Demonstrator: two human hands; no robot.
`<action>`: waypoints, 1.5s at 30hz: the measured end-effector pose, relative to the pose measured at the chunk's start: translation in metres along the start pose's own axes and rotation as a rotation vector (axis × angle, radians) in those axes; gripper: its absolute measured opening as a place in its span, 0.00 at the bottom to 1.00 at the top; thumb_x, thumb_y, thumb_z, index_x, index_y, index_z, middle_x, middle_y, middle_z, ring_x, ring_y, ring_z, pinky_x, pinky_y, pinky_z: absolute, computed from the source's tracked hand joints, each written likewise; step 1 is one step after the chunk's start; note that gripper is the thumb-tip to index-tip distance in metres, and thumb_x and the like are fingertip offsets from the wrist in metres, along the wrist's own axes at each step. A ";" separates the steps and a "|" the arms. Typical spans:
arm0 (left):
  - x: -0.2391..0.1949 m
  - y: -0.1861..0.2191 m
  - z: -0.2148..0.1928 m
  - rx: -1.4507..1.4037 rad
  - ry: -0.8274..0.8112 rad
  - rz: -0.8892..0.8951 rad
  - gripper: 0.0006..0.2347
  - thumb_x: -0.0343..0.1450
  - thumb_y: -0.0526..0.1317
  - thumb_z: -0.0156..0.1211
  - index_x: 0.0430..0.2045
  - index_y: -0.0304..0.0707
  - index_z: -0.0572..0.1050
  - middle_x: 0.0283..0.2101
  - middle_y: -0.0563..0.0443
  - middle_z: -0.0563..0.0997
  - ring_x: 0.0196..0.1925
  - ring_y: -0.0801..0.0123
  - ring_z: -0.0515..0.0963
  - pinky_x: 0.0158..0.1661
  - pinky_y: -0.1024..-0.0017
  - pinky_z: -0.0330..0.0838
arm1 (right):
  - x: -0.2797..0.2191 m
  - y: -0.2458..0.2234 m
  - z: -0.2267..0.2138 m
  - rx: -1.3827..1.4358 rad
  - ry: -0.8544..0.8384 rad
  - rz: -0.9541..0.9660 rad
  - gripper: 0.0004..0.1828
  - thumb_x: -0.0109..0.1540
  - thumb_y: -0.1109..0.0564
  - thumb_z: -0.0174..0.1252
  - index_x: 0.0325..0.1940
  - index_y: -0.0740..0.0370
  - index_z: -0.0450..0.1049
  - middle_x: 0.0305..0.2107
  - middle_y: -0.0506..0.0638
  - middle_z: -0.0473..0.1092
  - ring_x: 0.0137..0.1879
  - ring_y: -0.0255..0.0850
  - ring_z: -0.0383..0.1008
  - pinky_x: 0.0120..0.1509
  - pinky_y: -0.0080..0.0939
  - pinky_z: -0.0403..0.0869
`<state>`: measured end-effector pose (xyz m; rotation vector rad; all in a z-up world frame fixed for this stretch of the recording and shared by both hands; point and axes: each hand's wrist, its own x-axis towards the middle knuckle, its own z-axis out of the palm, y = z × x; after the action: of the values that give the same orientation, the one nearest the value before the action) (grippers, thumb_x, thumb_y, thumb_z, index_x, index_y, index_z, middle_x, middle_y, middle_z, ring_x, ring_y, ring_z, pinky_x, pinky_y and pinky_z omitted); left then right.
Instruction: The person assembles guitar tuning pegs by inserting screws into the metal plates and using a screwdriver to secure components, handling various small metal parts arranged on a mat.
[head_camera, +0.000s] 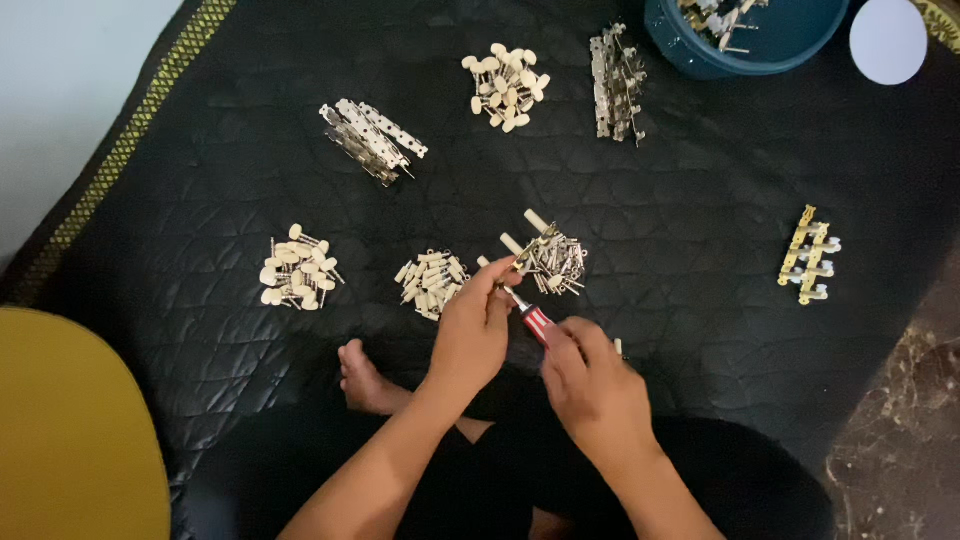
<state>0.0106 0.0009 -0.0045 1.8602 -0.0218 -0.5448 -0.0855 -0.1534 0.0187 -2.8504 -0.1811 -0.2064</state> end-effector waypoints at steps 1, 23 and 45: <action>0.000 0.001 0.000 -0.001 0.002 0.000 0.20 0.75 0.31 0.39 0.61 0.39 0.71 0.53 0.51 0.82 0.46 0.64 0.83 0.52 0.66 0.75 | 0.006 0.000 -0.007 0.000 0.000 -0.002 0.16 0.64 0.58 0.60 0.57 0.55 0.72 0.50 0.49 0.70 0.37 0.47 0.75 0.33 0.44 0.75; -0.004 -0.011 0.009 0.138 -0.020 0.062 0.20 0.73 0.28 0.44 0.60 0.42 0.71 0.54 0.48 0.82 0.46 0.60 0.83 0.49 0.62 0.75 | -0.005 -0.004 0.014 0.196 0.040 0.178 0.17 0.66 0.50 0.62 0.54 0.60 0.73 0.41 0.48 0.75 0.40 0.41 0.78 0.36 0.39 0.73; -0.016 0.003 0.008 0.153 -0.015 0.165 0.20 0.73 0.25 0.46 0.61 0.37 0.72 0.51 0.36 0.82 0.48 0.44 0.84 0.48 0.53 0.77 | 0.005 -0.002 0.008 1.023 -0.170 0.966 0.11 0.60 0.58 0.67 0.45 0.64 0.82 0.08 0.56 0.68 0.10 0.41 0.65 0.17 0.35 0.64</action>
<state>-0.0061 -0.0026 0.0023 1.9819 -0.2315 -0.4528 -0.0802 -0.1488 0.0128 -1.6650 0.8020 0.2637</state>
